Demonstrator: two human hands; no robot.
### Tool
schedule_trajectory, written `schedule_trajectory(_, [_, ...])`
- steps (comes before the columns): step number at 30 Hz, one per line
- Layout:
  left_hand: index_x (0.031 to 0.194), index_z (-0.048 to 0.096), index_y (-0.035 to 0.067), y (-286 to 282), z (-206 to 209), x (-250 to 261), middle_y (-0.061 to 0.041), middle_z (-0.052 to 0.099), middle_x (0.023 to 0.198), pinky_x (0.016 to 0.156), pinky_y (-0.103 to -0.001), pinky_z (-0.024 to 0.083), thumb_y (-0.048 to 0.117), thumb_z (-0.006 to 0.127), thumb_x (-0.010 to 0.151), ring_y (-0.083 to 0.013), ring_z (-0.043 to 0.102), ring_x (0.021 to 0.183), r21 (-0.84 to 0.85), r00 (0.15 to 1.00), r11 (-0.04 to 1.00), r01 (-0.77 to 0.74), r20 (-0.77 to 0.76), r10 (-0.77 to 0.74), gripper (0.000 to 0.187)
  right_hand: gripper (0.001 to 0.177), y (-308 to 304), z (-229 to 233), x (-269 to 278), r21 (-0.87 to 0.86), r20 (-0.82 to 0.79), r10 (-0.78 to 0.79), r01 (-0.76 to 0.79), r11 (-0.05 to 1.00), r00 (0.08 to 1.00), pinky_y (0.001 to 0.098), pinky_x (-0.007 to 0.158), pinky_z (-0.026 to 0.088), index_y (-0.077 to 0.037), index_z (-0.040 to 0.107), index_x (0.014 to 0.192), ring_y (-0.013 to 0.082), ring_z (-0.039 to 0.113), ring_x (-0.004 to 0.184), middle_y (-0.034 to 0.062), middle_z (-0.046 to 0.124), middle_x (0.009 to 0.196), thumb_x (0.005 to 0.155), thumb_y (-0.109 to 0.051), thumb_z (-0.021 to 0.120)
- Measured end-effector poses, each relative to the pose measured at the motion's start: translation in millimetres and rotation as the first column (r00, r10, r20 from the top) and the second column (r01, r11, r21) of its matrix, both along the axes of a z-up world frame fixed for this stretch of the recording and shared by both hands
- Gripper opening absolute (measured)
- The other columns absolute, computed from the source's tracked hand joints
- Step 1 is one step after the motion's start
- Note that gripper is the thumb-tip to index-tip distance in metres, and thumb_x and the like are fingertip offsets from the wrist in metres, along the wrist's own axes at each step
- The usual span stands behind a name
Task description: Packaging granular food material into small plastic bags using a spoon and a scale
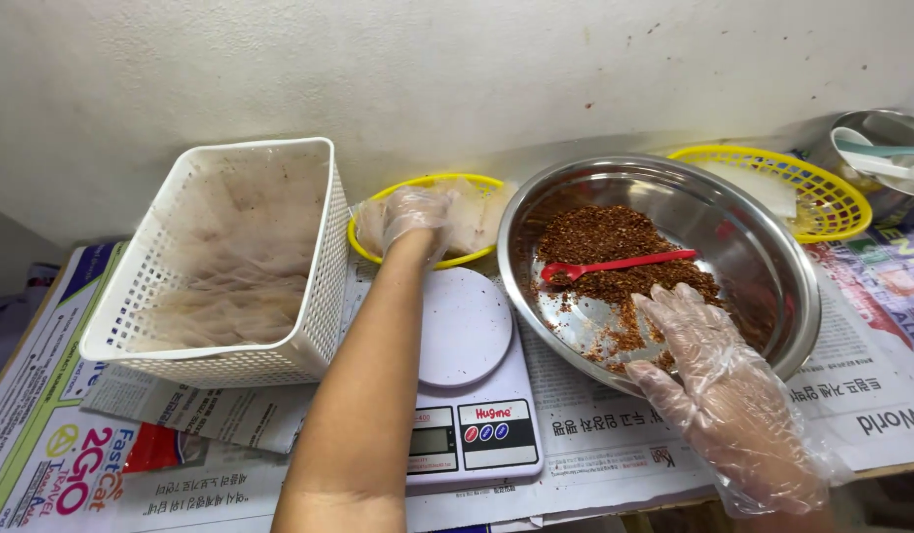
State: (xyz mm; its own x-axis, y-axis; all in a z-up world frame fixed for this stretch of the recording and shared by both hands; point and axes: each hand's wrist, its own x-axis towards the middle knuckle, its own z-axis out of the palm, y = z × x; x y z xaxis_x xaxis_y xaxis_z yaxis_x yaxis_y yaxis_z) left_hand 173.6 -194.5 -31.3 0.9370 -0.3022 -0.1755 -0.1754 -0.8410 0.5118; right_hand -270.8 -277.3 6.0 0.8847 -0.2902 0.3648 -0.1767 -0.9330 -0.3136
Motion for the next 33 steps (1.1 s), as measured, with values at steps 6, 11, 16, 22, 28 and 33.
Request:
schedule_trajectory(6, [0.099, 0.082, 0.023, -13.2, -115.9, 81.9, 0.009, 0.079, 0.103, 0.092, -0.025, 0.057, 0.021, 0.070, 0.070, -0.0064, 0.071, 0.107, 0.700, 0.733, 0.674, 0.238, 0.325, -0.597, 0.031, 0.072, 3.5, 1.7, -0.6, -0.018, 0.025, -0.007, 0.008, 1.000, 1.000, 0.0449, 0.126, 0.016, -0.018, 0.040, 0.157, 0.0309, 0.026, 0.155, 0.0111, 0.040, 0.162, 0.093, -0.047, 0.054])
schedule_trajectory(11, [0.060, 0.049, 0.001, -0.6, 5.7, 5.6, -0.017, 0.052, 0.075, 0.110, -0.081, 0.033, -0.023, 0.029, 0.049, -0.0390, 0.063, 0.096, -0.814, 0.836, -0.190, -0.549, -0.533, -0.132, 0.033, 0.073, 2.4, 0.0, -0.8, -0.050, 0.020, -0.010, 0.011, 0.999, 1.000, 0.0459, 0.126, 0.016, -0.017, 0.041, 0.157, 0.0312, 0.029, 0.154, 0.0131, 0.042, 0.161, 0.092, -0.050, 0.054])
schedule_trajectory(16, [0.077, 0.061, 0.023, 16.9, 45.7, -42.9, 0.008, 0.071, 0.077, 0.073, -0.024, 0.058, 0.002, 0.081, 0.071, -0.0090, 0.068, 0.071, -0.882, 0.933, 0.464, 0.079, 0.229, 0.277, 0.029, 0.076, 9.8, 35.3, 6.6, 0.161, -0.240, -0.077, 0.117, 0.980, 0.968, 0.0425, 0.126, 0.003, -0.025, 0.029, 0.160, 0.0246, 0.014, 0.157, 0.0099, 0.024, 0.166, 0.094, -0.058, 0.044])
schedule_trajectory(22, [0.096, 0.056, 0.011, -16.7, 94.5, -129.6, -0.010, 0.067, 0.081, 0.040, -0.025, 0.056, -0.006, 0.081, 0.077, -0.0163, 0.068, 0.054, -0.990, 0.990, -0.023, -0.142, -0.142, -0.002, 0.035, 0.093, 22.4, 127.7, 51.7, 0.530, -0.313, -0.032, 0.202, 0.824, 0.949, 0.0476, 0.119, 0.031, -0.027, 0.026, 0.162, 0.0235, 0.033, 0.152, 0.0058, 0.033, 0.166, 0.079, -0.065, 0.047])
schedule_trajectory(28, [0.122, 0.051, 0.006, -16.3, 106.4, -206.9, -0.017, 0.062, 0.105, 0.069, -0.028, 0.065, -0.012, 0.075, 0.075, -0.0260, 0.072, 0.079, -0.885, 0.857, -0.060, -0.461, -0.426, -0.291, 0.057, 0.057, -17.4, 115.1, 113.3, 0.858, -0.026, -0.072, 0.059, 0.511, 0.997, 0.0370, 0.085, 0.049, -0.007, 0.055, 0.133, 0.0249, 0.066, 0.099, 0.0109, 0.064, 0.117, 0.082, -0.031, 0.064])
schedule_trajectory(33, [0.116, 0.054, 0.005, -19.7, 66.6, -208.3, -0.011, 0.061, 0.098, 0.070, -0.025, 0.068, -0.009, 0.078, 0.076, -0.0224, 0.073, 0.080, -0.911, 0.849, 0.069, -0.406, -0.404, -0.341, 0.049, 0.018, -49.7, 97.9, 133.7, 0.803, 0.142, -0.021, -0.103, 0.587, 0.990, 0.0340, 0.076, 0.051, -0.002, 0.067, 0.106, 0.0233, 0.066, 0.084, 0.0124, 0.067, 0.088, 0.102, -0.019, 0.069])
